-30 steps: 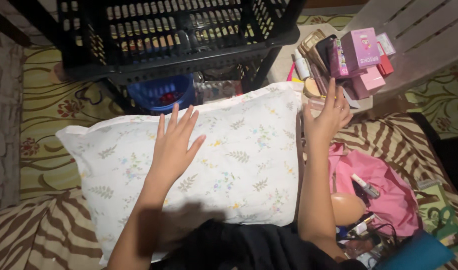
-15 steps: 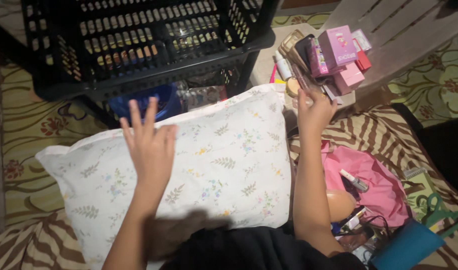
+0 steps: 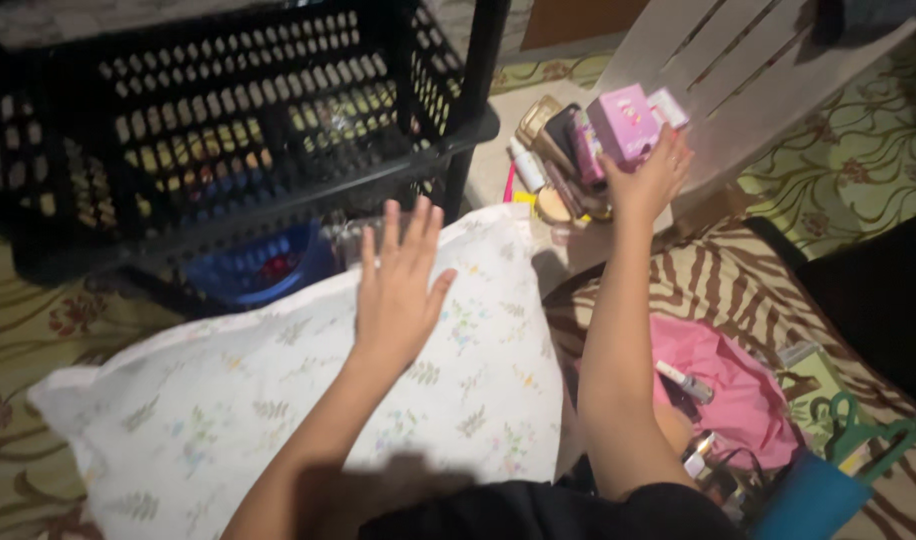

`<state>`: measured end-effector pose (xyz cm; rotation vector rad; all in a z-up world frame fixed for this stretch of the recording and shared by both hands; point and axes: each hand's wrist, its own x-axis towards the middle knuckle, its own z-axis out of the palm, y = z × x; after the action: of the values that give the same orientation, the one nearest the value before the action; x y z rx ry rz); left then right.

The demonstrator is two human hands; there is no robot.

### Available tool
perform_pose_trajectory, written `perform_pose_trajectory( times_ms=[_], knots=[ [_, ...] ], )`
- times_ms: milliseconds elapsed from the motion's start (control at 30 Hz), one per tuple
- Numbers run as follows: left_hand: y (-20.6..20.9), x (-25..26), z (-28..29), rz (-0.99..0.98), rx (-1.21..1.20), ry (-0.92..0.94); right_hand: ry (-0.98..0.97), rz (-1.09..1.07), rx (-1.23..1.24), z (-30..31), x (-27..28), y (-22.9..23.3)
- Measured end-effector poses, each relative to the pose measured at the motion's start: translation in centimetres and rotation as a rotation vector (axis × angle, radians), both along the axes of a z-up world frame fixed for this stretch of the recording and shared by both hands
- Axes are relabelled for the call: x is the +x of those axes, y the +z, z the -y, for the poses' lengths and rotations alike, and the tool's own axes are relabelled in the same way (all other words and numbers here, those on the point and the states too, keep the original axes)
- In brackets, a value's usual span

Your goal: The person wipes a black plastic storage rack with a gray cloth, then places several small boxes and a phone into the rack. The items are arranged one by one on the rack shelves.

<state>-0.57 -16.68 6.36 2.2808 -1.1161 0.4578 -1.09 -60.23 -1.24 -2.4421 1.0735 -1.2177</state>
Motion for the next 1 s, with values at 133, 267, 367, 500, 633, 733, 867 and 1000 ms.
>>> perform_pose_trajectory(
  times_ms=[133, 267, 367, 500, 633, 733, 867, 1000],
  knots=[
    [1.0, 0.6, 4.1, 0.029, 0.013, -0.099, -0.055, -0.146, 0.060, 0.3, 0.6, 0.4],
    [1.2, 1.3, 8.4, 0.045, -0.016, -0.207, -0.032, -0.160, 0.065, 1.4, 0.6, -0.4],
    [0.9, 1.7, 11.8, 0.055, 0.018, -0.226, 0.059, -0.053, 0.053, 3.0, 1.0, -1.2],
    [-0.1, 2.2, 14.7, 0.046, -0.016, -0.250, 0.185, 0.108, 0.091, 4.2, 1.5, -2.6],
    [-0.9, 2.5, 15.5, 0.051, -0.003, -0.241, 0.174, 0.167, 0.089, 3.8, 1.6, -2.4],
    [-1.1, 2.4, 14.7, 0.031, -0.003, -0.219, 0.201, 0.225, 0.067, 2.0, 0.3, -0.7],
    [0.1, 2.4, 12.2, 0.021, -0.009, -0.198, 0.458, 0.210, 0.056, -2.1, -4.0, 4.4],
    [1.9, 2.4, 8.5, 0.040, -0.057, -0.186, 0.747, -0.007, 0.116, -9.2, -9.1, 9.5]
  ],
)
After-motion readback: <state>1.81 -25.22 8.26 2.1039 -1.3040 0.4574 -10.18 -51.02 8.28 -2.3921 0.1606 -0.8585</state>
